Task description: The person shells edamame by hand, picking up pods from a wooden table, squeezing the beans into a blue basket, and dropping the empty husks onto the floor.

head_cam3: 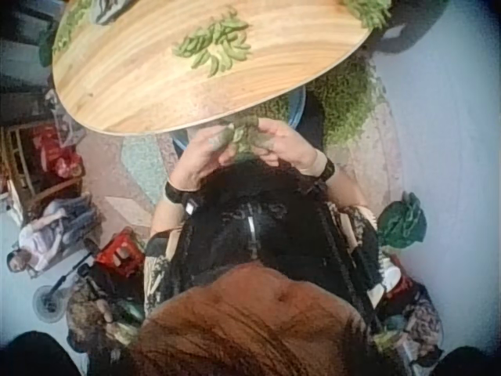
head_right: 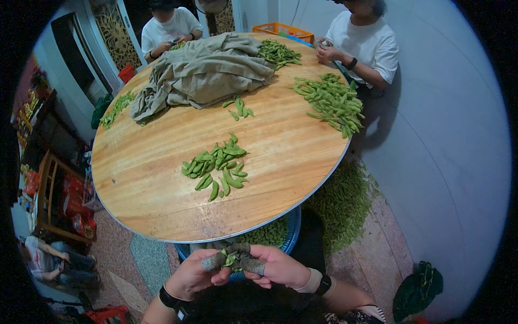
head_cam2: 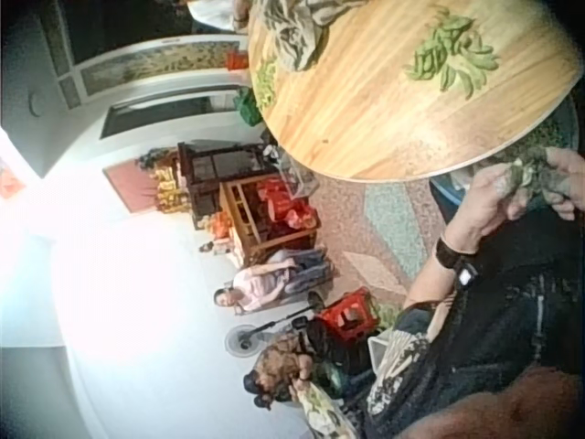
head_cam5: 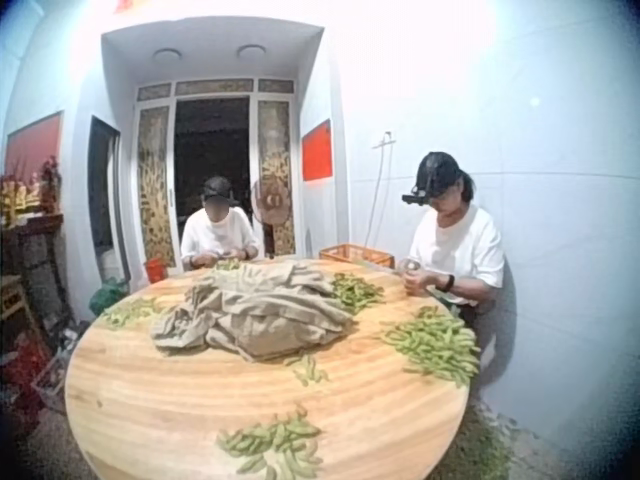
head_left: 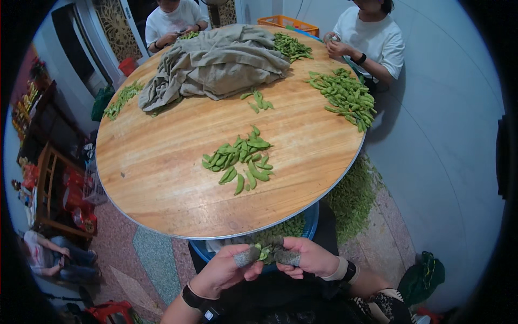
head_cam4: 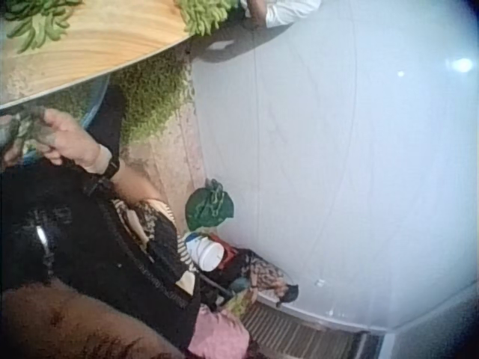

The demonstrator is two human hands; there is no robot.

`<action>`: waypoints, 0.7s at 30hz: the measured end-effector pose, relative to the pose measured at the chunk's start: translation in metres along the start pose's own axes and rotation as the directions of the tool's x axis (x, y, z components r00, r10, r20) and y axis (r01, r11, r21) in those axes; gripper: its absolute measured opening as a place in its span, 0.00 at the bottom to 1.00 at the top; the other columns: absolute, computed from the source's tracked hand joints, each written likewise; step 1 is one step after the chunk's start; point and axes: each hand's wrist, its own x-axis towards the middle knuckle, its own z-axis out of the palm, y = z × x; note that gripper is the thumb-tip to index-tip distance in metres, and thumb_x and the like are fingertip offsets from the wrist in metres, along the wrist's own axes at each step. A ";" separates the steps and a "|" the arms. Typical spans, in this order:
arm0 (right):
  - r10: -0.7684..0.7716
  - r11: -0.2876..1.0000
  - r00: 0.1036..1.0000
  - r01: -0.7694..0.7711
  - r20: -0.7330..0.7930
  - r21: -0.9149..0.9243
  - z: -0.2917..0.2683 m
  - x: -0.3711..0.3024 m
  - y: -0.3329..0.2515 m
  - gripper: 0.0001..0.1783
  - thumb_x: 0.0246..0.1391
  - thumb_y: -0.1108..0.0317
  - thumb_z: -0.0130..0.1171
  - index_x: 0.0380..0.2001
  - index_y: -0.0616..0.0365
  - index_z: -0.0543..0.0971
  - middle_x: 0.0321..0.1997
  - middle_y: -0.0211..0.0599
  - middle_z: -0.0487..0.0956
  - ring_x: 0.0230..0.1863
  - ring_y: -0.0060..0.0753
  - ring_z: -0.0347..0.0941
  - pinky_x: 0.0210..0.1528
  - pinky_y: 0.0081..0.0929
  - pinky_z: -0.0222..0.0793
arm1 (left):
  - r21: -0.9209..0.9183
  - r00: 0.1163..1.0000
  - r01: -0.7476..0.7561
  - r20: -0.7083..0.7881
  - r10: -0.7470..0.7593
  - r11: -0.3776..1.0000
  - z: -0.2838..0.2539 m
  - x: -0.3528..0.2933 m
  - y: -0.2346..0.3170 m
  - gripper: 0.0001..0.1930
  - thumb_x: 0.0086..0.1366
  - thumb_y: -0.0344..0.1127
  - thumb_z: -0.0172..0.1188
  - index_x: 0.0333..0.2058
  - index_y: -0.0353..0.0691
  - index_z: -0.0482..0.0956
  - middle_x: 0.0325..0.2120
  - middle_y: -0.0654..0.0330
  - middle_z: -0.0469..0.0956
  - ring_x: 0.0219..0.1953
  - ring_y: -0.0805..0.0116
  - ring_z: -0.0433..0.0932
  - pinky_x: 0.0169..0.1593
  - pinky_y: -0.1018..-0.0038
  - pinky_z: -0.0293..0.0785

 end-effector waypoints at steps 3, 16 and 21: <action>-0.020 0.997 1.000 0.020 -0.002 -0.068 -0.001 0.006 0.000 0.18 0.61 0.65 0.52 0.52 0.57 0.70 0.23 0.23 0.70 0.18 0.15 0.63 0.20 0.17 0.63 | 0.386 0.985 -0.034 -0.143 0.096 0.922 -0.005 -0.001 -0.005 0.06 0.65 0.29 0.52 0.36 0.34 0.75 0.24 0.64 0.75 0.25 0.78 0.71 0.29 0.78 0.68; -0.590 -0.089 0.807 -0.052 0.010 -0.995 -0.002 0.026 0.016 0.16 0.37 0.68 0.64 0.31 0.56 0.72 0.28 0.39 0.72 0.28 0.49 0.74 0.28 0.38 0.72 | 0.994 0.889 0.001 -0.051 0.455 0.109 0.003 -0.012 -0.014 0.11 0.47 0.24 0.55 0.32 0.32 0.71 0.26 0.41 0.75 0.33 0.40 0.75 0.37 0.57 0.73; -0.628 -0.042 0.778 -0.006 0.022 -0.999 0.002 0.018 0.016 0.15 0.41 0.67 0.64 0.32 0.57 0.72 0.25 0.41 0.72 0.26 0.49 0.73 0.29 0.40 0.72 | 0.955 0.757 -0.012 -0.185 0.626 0.297 -0.013 -0.012 -0.024 0.16 0.50 0.26 0.57 0.39 0.33 0.68 0.27 0.42 0.77 0.30 0.44 0.79 0.33 0.64 0.76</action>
